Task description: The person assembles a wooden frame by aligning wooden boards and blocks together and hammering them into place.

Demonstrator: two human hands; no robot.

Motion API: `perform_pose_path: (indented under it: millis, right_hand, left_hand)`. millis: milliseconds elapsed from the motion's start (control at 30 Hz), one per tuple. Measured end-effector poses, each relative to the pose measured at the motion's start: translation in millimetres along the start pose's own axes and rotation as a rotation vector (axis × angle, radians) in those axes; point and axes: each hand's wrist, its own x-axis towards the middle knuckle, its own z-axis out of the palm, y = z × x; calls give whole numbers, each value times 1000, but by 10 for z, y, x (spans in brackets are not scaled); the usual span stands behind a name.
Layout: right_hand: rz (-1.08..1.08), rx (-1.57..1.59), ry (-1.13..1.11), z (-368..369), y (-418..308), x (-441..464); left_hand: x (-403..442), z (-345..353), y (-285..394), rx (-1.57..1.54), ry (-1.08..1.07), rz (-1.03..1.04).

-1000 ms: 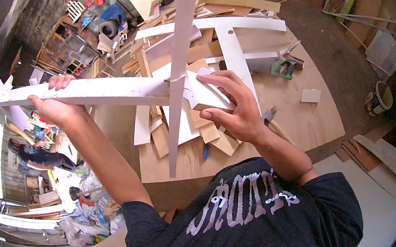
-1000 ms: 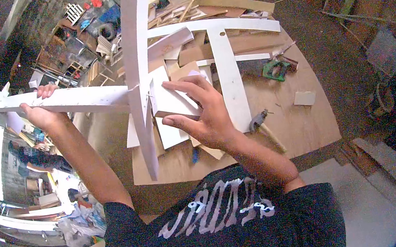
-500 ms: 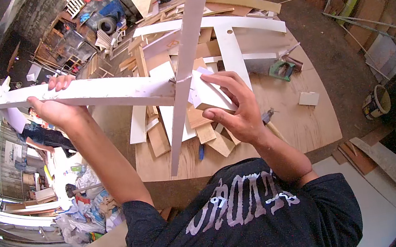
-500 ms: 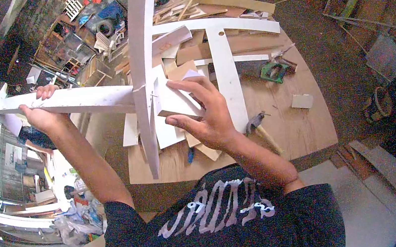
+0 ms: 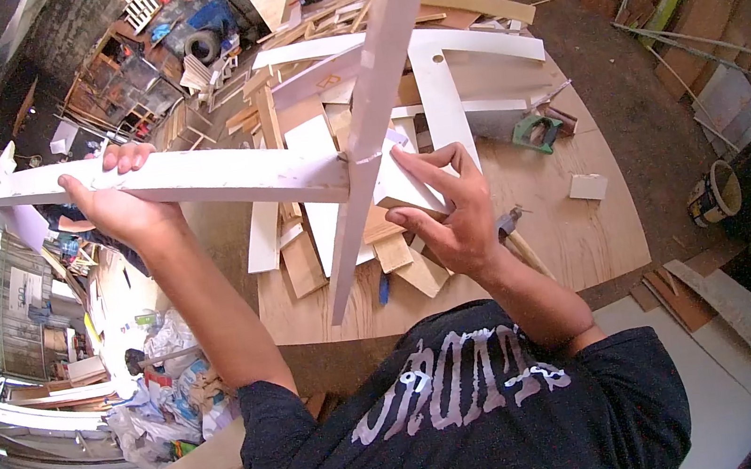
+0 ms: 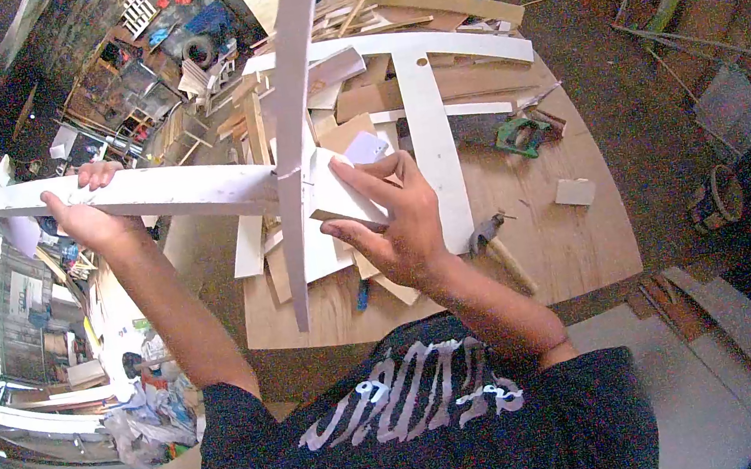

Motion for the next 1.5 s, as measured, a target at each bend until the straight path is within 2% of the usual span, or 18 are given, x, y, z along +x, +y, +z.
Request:
perform_pose_path:
  millis: [200,300,367,467,533,600,667,833,1067,1200,1267,1500]
  right_hand:
    - [-68,-45,32,-34,63,-36]
    - [-131,-38,46,-27,110,-34]
    - [-35,117,47,34,161,-69]
    - [-124,18,8,17,251,-88]
    - [-117,37,7,54,303,-102]
    - [-116,125,77,112,384,-135]
    - [-109,141,63,151,493,-176]
    - [-100,-44,36,390,750,-271]
    - [-92,-57,47,770,1310,-526]
    - [-151,-202,99,891,1562,-702]
    - [-87,-282,32,952,1671,-850]
    - [-80,-252,5,1062,1855,-1052]
  left_hand:
    - [-62,49,-77,-10,-33,26]
    - [-46,35,-142,-56,1,-96]
    - [-36,22,-216,49,45,-82]
    - [-89,121,-232,49,28,-96]
    - [-137,187,-228,9,18,-91]
    - [-248,289,-245,64,30,22]
    - [-222,180,-265,26,-38,-3]
    - [-303,175,-397,121,-19,21]
    - [-405,-70,-791,344,90,21]
    - [-560,-123,-1014,340,122,30]
    - [-619,-186,-1105,360,133,27]
    - [-642,-221,-1332,456,149,8]
